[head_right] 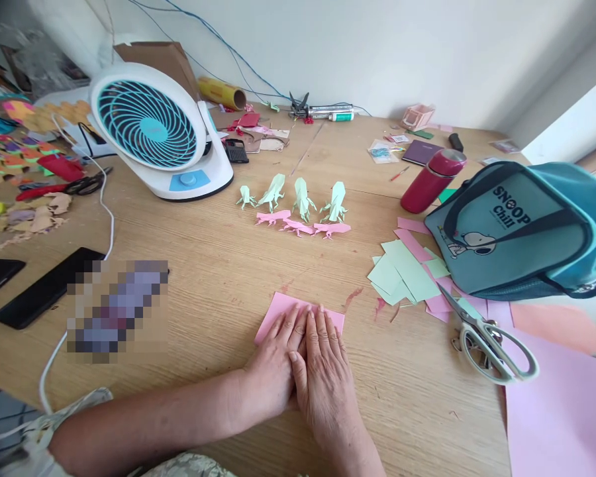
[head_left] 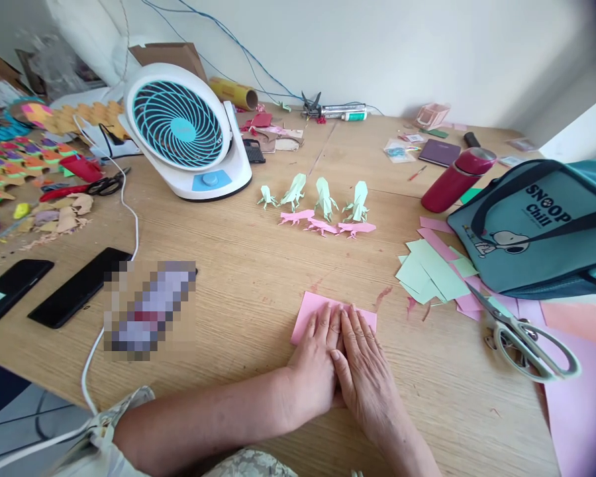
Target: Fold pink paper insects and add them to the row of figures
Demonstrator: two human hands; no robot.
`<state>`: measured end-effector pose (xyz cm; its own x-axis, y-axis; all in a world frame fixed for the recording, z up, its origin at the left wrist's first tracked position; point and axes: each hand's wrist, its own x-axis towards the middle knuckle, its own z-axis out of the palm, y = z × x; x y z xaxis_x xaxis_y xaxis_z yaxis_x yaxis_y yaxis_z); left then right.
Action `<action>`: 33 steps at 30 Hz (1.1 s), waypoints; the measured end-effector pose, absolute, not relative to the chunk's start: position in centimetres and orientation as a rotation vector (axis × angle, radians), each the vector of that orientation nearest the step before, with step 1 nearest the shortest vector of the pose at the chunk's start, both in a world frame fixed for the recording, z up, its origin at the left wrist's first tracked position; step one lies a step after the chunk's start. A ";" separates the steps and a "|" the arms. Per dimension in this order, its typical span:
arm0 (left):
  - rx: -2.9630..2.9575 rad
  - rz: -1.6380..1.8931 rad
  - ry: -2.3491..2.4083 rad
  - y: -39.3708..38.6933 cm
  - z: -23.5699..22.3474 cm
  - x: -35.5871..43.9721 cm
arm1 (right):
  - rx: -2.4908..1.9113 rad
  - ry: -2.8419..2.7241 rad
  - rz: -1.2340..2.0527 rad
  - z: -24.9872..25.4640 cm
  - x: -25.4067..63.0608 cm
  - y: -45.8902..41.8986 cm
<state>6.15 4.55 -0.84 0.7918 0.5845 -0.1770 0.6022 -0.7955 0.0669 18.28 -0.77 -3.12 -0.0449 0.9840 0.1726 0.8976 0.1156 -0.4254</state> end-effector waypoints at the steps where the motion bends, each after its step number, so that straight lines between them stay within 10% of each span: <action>1: 2.844 -0.221 0.958 4.5 -0.8 6.1 | -1.823 -1.990 0.282 -3.1 18.3 -0.8; 33: 2.850 -0.139 1.051 3.3 -3.0 6.7 | -1.839 -2.067 0.169 -1.8 18.1 -0.9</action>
<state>6.68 3.32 -2.98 0.7574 0.6418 -0.1200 0.6510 -0.7565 0.0627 18.14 -0.88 -1.80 -0.0819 0.9782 0.1910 0.9342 0.1421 -0.3271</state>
